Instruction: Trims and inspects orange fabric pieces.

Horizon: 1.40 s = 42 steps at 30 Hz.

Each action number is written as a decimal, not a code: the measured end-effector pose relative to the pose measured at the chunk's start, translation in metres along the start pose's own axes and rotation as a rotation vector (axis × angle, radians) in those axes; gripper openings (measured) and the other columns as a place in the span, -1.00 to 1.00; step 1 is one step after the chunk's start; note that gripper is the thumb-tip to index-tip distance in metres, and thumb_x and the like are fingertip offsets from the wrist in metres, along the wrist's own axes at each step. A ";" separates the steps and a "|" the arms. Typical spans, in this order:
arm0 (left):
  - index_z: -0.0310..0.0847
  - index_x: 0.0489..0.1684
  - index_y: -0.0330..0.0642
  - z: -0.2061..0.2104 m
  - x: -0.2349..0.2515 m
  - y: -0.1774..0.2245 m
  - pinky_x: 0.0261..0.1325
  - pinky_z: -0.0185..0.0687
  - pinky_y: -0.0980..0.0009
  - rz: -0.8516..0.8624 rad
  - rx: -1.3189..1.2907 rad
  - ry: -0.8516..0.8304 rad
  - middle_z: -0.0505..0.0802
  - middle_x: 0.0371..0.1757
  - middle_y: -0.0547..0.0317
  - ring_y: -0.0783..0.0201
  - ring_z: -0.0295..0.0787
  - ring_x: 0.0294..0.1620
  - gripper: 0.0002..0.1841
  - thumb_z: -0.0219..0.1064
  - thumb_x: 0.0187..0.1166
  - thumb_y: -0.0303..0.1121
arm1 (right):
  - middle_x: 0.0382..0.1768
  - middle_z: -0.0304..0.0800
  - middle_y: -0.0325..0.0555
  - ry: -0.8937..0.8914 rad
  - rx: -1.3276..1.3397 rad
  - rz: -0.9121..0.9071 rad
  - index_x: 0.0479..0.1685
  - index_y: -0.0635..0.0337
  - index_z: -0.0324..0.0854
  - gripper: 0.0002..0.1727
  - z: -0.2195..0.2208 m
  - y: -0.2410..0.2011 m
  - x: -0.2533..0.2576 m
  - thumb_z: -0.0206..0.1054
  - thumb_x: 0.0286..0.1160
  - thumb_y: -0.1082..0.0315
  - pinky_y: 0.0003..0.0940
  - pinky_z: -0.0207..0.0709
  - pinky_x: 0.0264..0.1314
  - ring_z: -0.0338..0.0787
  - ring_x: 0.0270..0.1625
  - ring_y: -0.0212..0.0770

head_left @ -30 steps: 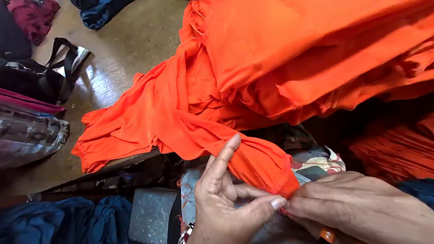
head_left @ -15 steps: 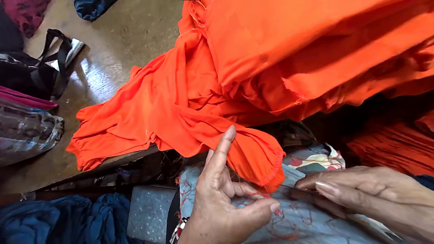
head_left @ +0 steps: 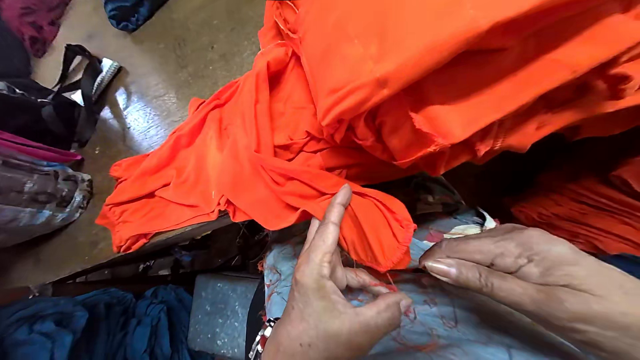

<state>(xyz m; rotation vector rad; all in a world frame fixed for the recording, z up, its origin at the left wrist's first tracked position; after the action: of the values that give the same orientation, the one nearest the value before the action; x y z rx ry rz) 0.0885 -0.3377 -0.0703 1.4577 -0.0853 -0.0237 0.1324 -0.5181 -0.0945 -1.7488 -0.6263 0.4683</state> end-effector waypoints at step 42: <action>0.73 -0.22 -0.18 -0.118 -0.021 -0.038 -0.29 0.79 0.27 -0.227 0.837 0.545 0.86 -0.32 0.22 0.34 0.81 -0.37 -0.69 0.65 0.32 -0.17 | -0.59 0.59 -0.19 0.403 0.438 0.377 -0.28 0.02 0.76 -0.92 -0.029 0.058 0.002 0.36 0.46 0.38 -0.62 0.14 -0.73 0.32 -0.73 -0.45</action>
<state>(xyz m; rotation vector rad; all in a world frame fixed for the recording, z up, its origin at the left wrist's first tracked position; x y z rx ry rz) 0.0774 -0.2236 -0.1221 2.2494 0.5799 0.2513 0.1612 -0.5503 -0.1434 -1.4749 0.0954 0.4513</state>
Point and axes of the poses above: each hand's wrist, its own x-axis towards the middle knuckle, its own z-axis out of the palm, y = z × x, the point moved 8 cm from there along x, towards the middle knuckle
